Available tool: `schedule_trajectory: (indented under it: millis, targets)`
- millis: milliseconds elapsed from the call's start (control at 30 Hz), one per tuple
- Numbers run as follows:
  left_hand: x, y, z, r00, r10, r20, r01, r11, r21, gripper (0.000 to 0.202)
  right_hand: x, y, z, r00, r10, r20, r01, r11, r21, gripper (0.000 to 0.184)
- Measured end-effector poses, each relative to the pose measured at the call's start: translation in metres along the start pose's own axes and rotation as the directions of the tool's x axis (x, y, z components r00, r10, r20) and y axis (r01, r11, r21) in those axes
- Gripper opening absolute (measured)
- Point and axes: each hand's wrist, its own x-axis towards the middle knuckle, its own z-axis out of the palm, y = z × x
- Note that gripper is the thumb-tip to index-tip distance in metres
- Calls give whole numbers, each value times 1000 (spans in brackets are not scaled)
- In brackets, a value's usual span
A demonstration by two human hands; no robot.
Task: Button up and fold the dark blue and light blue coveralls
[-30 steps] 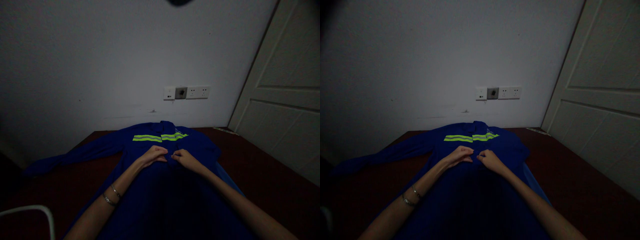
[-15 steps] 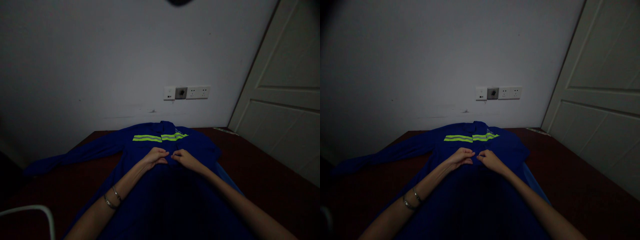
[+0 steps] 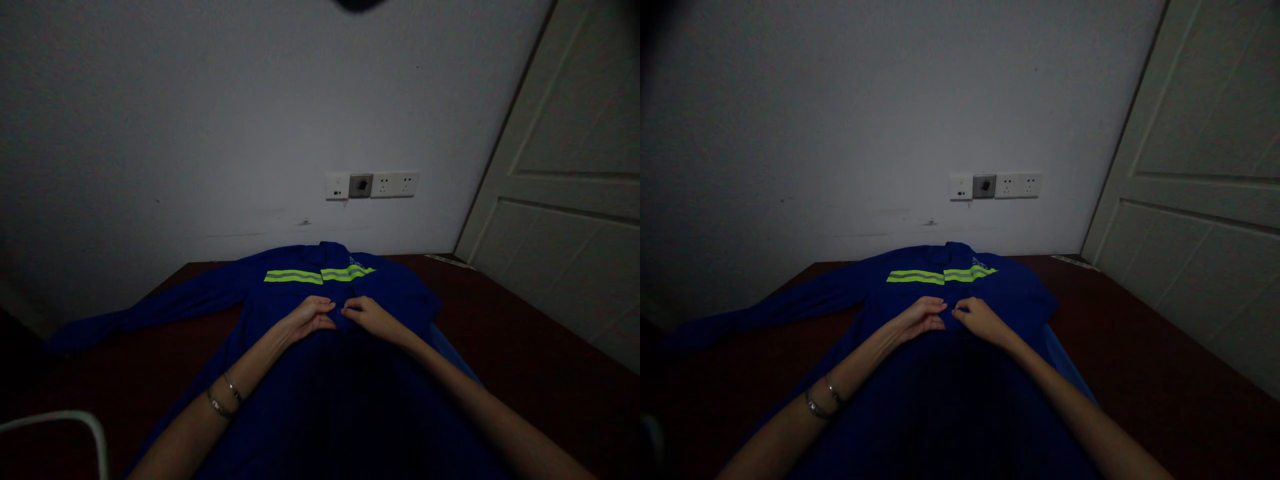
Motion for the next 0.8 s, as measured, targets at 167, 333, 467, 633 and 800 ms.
schedule_trajectory:
  millis: [167, 333, 467, 633, 800]
  targets:
    - [-3, 4, 1, 999, -23, 31, 25, 997, -79, 12, -3, -3, -1, 995, -95, 4, 95, 995, -4, 22]
    - [-7, 11, 0, 999, 39, 31, -41, 997, 58, 15, -2, -4, -11, 992, -113, -51, 115, 993, 25, 22]
    - [-9, 18, -3, 996, 88, 30, -92, 977, 194, 19, 1, 3, -24, 970, -168, -177, 191, 974, 125, 20]
    - [-12, 23, -4, 995, 27, 92, -47, 973, 226, 21, 0, 6, -27, 984, -174, -23, 173, 937, 304, 21]
    - [-16, 25, -1, 993, 26, 117, -56, 963, 262, 25, -2, 5, -23, 986, -150, 68, 110, 906, 409, 16]
